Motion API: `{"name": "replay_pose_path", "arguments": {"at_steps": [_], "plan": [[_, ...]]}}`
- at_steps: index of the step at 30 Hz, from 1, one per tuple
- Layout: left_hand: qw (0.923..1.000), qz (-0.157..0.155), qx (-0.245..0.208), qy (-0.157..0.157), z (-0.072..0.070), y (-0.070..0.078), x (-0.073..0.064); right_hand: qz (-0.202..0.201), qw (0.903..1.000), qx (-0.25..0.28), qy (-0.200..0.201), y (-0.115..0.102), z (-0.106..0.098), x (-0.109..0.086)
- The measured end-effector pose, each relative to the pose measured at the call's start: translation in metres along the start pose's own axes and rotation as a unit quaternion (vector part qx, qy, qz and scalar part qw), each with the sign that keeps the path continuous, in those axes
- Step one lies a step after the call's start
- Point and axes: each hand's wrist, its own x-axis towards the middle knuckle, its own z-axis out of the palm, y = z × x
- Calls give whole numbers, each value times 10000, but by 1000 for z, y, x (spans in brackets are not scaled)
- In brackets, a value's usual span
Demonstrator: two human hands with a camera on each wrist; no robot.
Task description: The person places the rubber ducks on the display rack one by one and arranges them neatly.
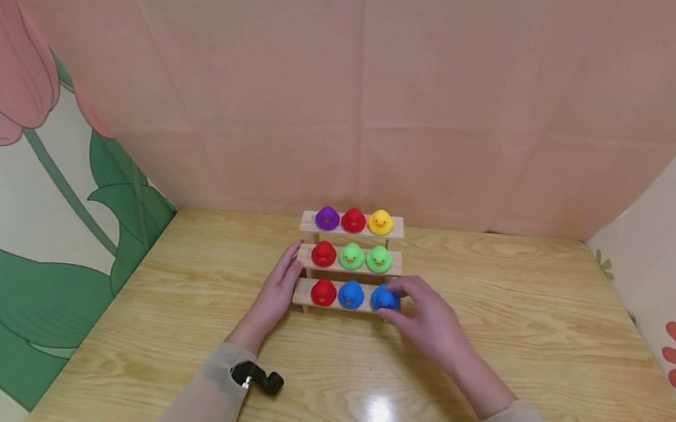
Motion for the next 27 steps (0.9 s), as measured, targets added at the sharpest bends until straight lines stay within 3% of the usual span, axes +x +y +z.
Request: {"name": "replay_pose_path", "arguments": {"at_steps": [27], "plan": [[10000, -53, -80, -24, -2, 1, -1, 174, 9996, -228, -9, 1, 5, 3]]}}
